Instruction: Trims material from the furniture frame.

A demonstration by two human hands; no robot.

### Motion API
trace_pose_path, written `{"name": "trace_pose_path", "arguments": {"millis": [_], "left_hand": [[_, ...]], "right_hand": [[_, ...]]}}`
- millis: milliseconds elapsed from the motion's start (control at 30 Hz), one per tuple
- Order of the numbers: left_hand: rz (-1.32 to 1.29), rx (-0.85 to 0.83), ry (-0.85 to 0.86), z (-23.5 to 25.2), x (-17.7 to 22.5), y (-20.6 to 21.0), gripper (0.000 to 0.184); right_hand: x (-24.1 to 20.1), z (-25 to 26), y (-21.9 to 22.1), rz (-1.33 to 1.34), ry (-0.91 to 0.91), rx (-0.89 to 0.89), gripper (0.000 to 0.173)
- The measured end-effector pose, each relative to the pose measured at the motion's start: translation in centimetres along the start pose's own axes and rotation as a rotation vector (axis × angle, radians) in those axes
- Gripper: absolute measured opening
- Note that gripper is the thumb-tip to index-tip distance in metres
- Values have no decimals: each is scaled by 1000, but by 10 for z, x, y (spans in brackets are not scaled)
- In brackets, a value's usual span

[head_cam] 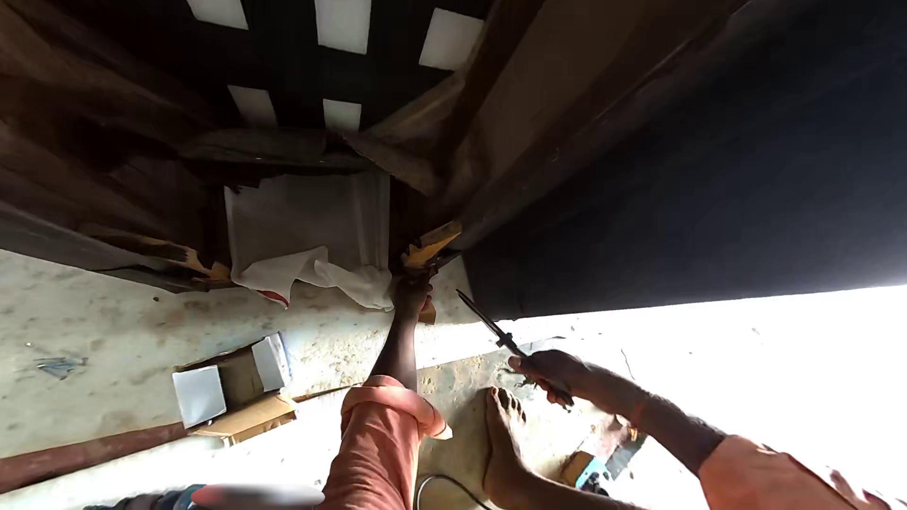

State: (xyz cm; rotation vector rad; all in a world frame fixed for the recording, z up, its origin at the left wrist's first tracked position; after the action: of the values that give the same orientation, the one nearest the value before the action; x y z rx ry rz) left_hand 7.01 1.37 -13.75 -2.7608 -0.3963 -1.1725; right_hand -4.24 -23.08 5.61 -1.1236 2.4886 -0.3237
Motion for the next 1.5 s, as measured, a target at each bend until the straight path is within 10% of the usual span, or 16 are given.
{"name": "trace_pose_path", "arguments": {"millis": [667, 833, 933, 1000, 1133, 1500], "left_hand": [[-115, -164, -136, -18, -19, 14, 42], [69, -107, 142, -51, 22, -2, 40], [376, -80, -152, -103, 56, -22, 43], [362, 31, 290, -58, 22, -20, 44], [103, -144, -48, -17, -23, -5, 45], [190, -160, -12, -21, -20, -15, 45]], "right_hand": [[-175, 46, -49, -787, -21, 126, 54], [-152, 42, -30, -729, -82, 150, 35], [-139, 13, -15, -764, -126, 11, 26], [-119, -7, -13, -817, -92, -61, 30], [-83, -8, -25, -604, -50, 31, 49], [-41, 92, 11, -66, -271, -58, 42]]}}
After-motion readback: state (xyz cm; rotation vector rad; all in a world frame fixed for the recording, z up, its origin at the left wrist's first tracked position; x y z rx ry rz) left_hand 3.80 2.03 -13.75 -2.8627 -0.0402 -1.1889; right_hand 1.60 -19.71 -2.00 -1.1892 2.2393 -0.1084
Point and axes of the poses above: each hand's wrist, its own z-axis towards the middle knuckle, its own y-axis out of the palm, x = y × z, the point moved 10 cm from there along z, towards the middle knuckle, and after that the axes turned 7 degrees about x, right-handed, at the moved point
